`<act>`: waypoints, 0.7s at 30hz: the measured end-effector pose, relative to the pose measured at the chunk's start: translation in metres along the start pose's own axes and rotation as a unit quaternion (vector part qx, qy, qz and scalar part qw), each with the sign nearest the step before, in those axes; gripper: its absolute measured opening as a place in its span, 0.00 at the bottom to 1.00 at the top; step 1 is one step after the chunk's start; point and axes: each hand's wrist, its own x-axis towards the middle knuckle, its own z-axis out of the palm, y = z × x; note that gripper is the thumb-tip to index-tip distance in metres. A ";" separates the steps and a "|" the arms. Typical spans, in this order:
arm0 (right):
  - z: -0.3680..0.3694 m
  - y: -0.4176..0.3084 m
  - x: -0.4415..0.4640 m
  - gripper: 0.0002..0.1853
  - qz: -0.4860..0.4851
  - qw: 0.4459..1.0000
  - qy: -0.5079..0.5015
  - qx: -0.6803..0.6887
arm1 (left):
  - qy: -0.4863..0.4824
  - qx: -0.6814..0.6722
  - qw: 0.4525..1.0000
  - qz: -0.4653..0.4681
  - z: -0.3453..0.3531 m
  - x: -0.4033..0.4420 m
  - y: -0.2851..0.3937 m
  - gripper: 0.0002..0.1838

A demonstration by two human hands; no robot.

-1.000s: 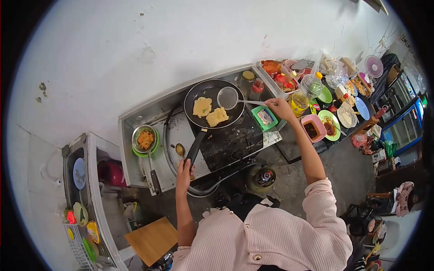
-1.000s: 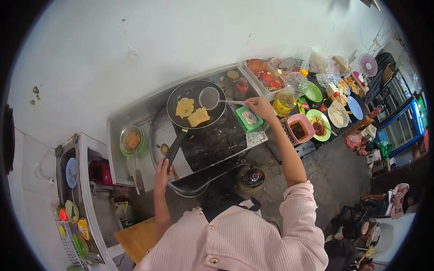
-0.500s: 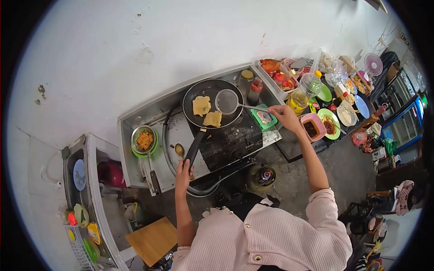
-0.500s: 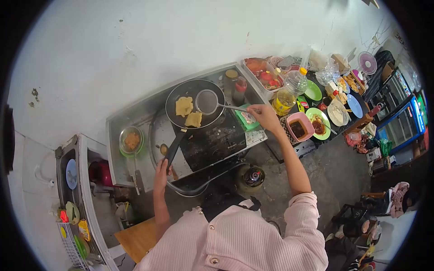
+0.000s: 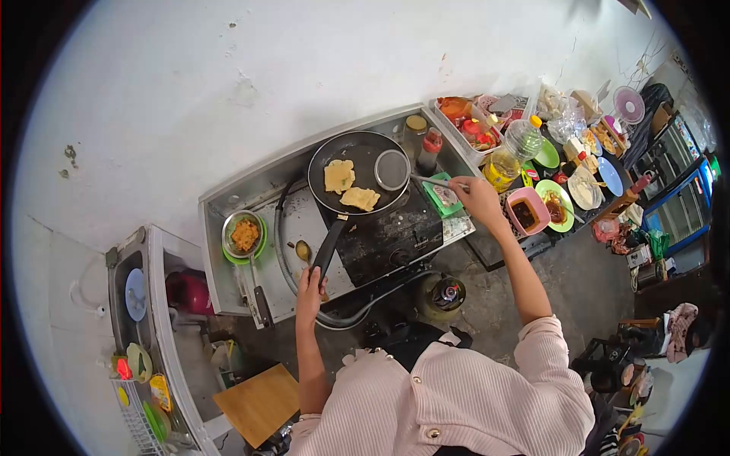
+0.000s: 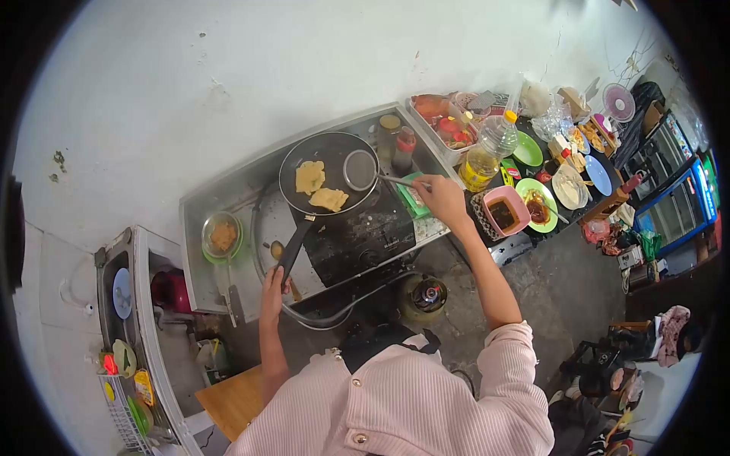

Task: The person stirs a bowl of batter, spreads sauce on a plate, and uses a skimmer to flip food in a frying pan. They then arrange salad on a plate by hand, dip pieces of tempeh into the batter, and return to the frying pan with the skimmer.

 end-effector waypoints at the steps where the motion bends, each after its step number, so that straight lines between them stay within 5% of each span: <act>1: 0.000 -0.003 0.001 0.11 -0.009 1.000 0.009 0.001 | 0.001 -0.001 1.000 -0.001 0.000 -0.001 0.000 0.18; 21: 0.004 -0.012 0.017 0.10 -0.063 0.998 -0.002 0.004 | 0.002 0.004 1.000 -0.004 -0.003 0.004 -0.007 0.18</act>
